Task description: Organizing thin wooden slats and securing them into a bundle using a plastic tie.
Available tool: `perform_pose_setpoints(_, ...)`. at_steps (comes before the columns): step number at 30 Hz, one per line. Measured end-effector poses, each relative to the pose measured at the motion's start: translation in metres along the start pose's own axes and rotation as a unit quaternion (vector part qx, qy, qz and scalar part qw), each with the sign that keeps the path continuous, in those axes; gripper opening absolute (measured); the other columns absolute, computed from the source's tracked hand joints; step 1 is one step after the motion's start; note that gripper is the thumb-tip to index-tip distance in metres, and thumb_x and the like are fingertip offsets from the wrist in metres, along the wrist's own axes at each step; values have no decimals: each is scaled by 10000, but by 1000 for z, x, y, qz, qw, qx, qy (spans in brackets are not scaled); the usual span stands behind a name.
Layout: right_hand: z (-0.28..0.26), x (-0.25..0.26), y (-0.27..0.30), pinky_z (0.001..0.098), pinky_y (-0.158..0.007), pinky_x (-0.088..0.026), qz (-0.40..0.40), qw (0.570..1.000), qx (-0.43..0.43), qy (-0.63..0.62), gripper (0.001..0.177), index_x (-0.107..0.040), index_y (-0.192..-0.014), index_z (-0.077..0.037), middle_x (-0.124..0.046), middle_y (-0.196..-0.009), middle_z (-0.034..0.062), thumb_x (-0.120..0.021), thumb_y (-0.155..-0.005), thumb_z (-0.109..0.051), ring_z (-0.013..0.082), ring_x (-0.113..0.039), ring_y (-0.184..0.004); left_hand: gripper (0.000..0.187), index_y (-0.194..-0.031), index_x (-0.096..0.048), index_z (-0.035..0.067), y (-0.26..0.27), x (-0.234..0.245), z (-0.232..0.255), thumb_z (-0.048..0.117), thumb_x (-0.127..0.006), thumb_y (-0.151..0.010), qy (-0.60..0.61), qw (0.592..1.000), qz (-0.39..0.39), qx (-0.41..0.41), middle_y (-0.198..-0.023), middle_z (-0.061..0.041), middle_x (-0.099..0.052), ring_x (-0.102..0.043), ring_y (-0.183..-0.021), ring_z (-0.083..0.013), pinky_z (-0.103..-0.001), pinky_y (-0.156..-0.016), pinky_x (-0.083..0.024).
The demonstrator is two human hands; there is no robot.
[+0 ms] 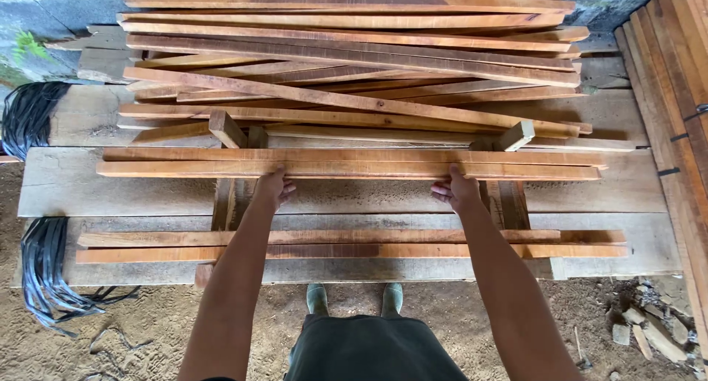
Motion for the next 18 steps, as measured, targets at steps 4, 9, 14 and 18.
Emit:
perform_pose_setpoints(4, 1, 2, 9, 680, -881, -583, -6, 999, -4, -35, 666, -321, -1383, 154, -621, -1137, 414, -620, -1060, -346, 507, -714, -1011, 651, -1463, -404, -50, 7, 0, 1, 416, -600, -1053, 62, 998, 7, 8, -1241, -278, -643, -720, -1095, -394, -635, -967, -549)
perform_pose_setpoints(9, -5, -9, 17, 663, -950, -568, -9, 997, -2, -77, 657, -325, -1403, 146, -593, -1170, 347, -632, -1062, -324, 504, -686, -1092, 677, -1486, -282, -105, -32, 2, -14, 297, -618, -1058, 149, 989, 5, 1, -1286, -335, -549, -668, -1147, -474, -613, -984, -569)
perform_pose_setpoints(14, 21, 1, -31, 698, -953, -542, -10, 994, -1, -108, 659, -295, -1448, 107, -576, -1189, 341, -597, -1075, -343, 532, -660, -1121, 656, -1465, -288, -142, -45, 2, -17, 252, -613, -1053, 167, 986, 10, -7, -1213, -356, -560, -699, -1059, -481, -618, -934, -596)
perform_pose_setpoints(18, 36, 8, -45, 745, -939, -519, -3, 991, 7, -136, 637, -277, -1470, 80, -568, -1192, 383, -587, -1078, -314, 581, -651, -1094, 638, -1485, -308, -98, -28, 3, -19, 307, -584, -1075, 150, 986, 41, -57, -1208, -306, -570, -716, -1060, -424, -640, -961, -553)
Point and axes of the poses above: each hand's wrist, its own y-axis away from the middle knuckle, its own x-axis out of the back of the hand, z = x × y, the point moved 10 cm from there along -y, towards the middle knuckle
